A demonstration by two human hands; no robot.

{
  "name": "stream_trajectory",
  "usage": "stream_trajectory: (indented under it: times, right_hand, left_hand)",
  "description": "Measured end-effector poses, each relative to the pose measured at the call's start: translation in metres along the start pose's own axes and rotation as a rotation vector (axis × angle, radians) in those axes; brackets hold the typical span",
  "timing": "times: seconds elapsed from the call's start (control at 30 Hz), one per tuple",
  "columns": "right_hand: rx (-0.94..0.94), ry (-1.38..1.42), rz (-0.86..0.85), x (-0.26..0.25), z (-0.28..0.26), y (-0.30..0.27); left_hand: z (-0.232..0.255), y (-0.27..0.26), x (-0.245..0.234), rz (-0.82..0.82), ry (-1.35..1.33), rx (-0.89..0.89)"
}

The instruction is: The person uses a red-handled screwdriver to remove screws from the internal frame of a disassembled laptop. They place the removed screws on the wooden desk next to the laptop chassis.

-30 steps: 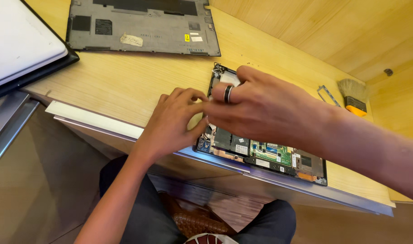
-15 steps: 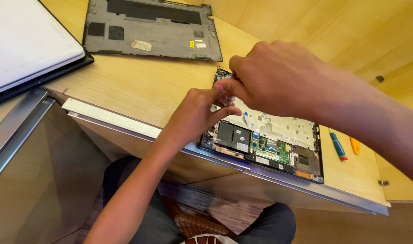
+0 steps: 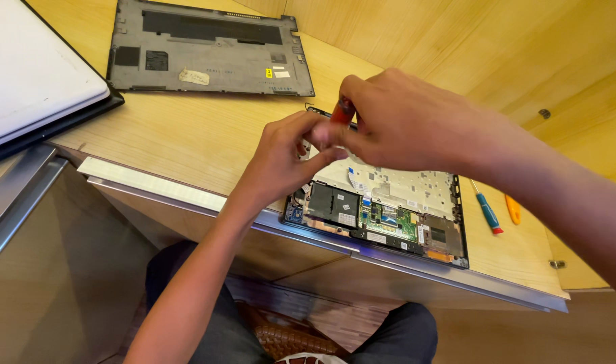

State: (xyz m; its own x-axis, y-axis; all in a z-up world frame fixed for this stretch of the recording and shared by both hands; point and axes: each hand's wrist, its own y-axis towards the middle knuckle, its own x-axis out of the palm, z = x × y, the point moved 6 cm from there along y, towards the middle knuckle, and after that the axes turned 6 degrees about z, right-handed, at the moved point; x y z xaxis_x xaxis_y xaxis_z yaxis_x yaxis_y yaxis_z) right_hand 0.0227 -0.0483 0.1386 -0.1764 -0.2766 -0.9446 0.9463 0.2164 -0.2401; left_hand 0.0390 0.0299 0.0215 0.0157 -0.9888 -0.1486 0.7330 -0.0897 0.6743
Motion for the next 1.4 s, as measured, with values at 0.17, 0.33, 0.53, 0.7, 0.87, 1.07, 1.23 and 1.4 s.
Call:
stream_trajectory:
  times: [0.17,0.33,0.53,0.7,0.87,1.07,1.23,1.4]
  right_hand:
    - [-0.332,-0.025,0.308,0.019,0.016,0.022]
    - [-0.514,0.232,0.328,0.013,0.015,0.005]
    - [-0.156,0.194,0.290,0.022,0.032,0.012]
    - [-0.609,0.413,0.483,0.010,0.018,-0.009]
    - [-0.379,0.537,0.446,0.020,0.028,0.000]
    - [-0.453,0.540,0.682,0.022,0.028,-0.002]
    - [-0.521,0.602,0.625,0.023,0.023,-0.012]
    - [-0.406,0.706,0.612,0.036,0.032,-0.006]
  left_hand:
    - [0.006,0.005,0.009,-0.087,-0.089,-0.078]
    - [0.000,0.004,0.012,-0.228,-0.357,-0.119]
    - [0.000,0.016,0.009,-0.012,-0.059,-0.090]
    - [-0.004,0.007,0.017,-0.407,-0.335,-0.239]
    - [-0.001,0.011,0.009,-0.193,-0.174,-0.224]
    - [0.004,0.014,0.012,-0.082,0.118,-0.003]
    - [0.010,0.006,0.013,-0.331,-0.198,-0.114]
    - [0.007,0.008,0.012,-0.208,-0.075,-0.110]
